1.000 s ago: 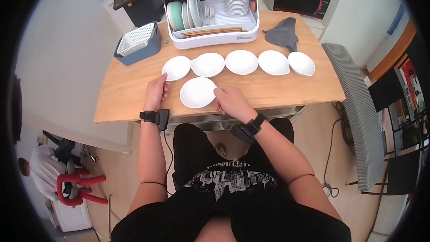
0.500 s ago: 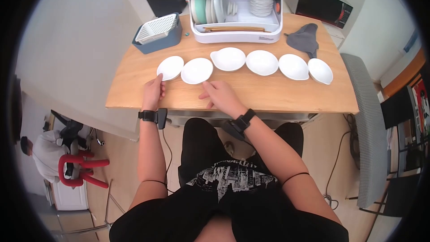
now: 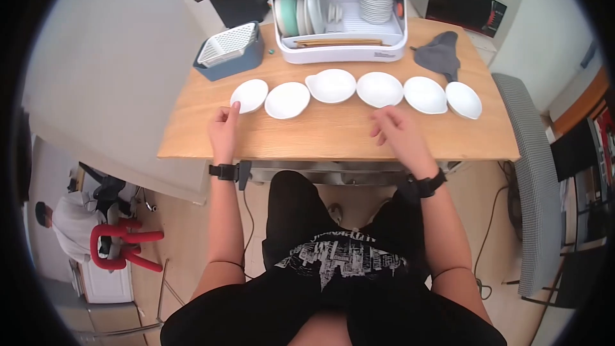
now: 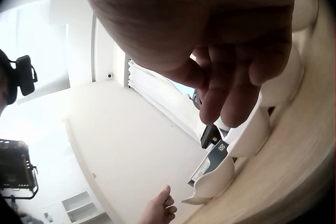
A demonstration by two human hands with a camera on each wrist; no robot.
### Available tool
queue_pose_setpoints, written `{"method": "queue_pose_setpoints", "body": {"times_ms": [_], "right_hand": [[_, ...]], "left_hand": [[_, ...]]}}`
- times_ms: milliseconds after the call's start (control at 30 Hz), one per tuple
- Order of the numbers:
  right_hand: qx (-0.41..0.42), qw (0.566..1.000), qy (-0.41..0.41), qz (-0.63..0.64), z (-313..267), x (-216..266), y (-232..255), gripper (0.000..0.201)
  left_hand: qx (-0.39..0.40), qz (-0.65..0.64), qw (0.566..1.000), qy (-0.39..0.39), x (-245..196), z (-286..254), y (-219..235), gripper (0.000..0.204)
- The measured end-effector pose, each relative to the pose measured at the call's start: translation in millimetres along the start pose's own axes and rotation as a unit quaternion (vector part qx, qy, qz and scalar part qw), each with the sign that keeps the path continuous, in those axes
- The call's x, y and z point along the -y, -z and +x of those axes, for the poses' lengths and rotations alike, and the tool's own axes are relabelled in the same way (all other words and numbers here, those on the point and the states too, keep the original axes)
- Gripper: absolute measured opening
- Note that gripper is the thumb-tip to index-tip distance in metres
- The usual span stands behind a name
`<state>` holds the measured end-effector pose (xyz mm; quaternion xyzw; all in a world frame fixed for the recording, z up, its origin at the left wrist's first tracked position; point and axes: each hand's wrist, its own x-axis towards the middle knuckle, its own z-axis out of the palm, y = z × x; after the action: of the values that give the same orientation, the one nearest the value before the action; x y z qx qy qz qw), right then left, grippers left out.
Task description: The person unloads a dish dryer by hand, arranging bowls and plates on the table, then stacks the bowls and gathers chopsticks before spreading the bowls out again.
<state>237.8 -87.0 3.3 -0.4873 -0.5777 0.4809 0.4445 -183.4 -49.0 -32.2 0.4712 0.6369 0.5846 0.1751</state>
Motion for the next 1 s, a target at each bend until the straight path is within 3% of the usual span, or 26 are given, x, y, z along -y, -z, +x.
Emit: {"method": "queue_pose_setpoints", "body": {"times_ms": [67, 100, 133, 200, 233, 267, 400, 533, 633, 767, 833, 1000], "right_hand": [[-0.077, 0.996, 0.044, -0.010, -4, 0, 42, 0.024], [-0.080, 0.996, 0.042, -0.011, -3, -6, 64, 0.024], [-0.134, 0.988, 0.069, -0.030, -2, -11, 86, 0.024], [-0.192, 0.976, 0.095, -0.048, -6, -16, 104, 0.024], [-0.215, 0.965, 0.081, -0.129, -9, -17, 110, 0.025], [-0.237, 0.946, 0.065, -0.210, -13, -17, 115, 0.026], [-0.203, 0.946, 0.041, -0.251, -27, -39, 99, 0.019], [-0.200, 0.935, 0.075, -0.284, -20, -60, 90, 0.024], [-0.191, 0.921, 0.056, -0.336, -13, -64, 91, 0.024], [-0.193, 0.922, 0.047, -0.331, -1, -68, 92, 0.023], [-0.206, 0.927, 0.091, -0.299, 7, -78, 93, 0.022], [-0.224, 0.925, 0.096, -0.291, 11, -84, 94, 0.020]], "left_hand": [[0.025, 0.018, 0.999, -0.024, -4, 1, -2, 0.033], [0.036, 0.074, 0.984, -0.155, -9, 0, -5, 0.029], [0.045, 0.128, 0.949, -0.285, -14, 0, -7, 0.027], [0.087, 0.181, 0.928, -0.313, -32, -12, -15, 0.025], [0.125, 0.233, 0.903, -0.338, -37, -20, -21, 0.025], [0.128, 0.229, 0.903, -0.341, -39, -27, -27, 0.025], [0.184, 0.245, 0.892, -0.333, -35, -43, -44, 0.022], [0.146, 0.232, 0.895, -0.353, -22, -45, -52, 0.018], [0.132, 0.231, 0.898, -0.352, -17, -45, -51, 0.017], [0.119, 0.221, 0.911, -0.327, 1, -42, -49, 0.023], [0.096, 0.218, 0.914, -0.327, -7, -45, -49, 0.026], [0.084, 0.192, 0.929, -0.306, -10, -51, -47, 0.035]]}}
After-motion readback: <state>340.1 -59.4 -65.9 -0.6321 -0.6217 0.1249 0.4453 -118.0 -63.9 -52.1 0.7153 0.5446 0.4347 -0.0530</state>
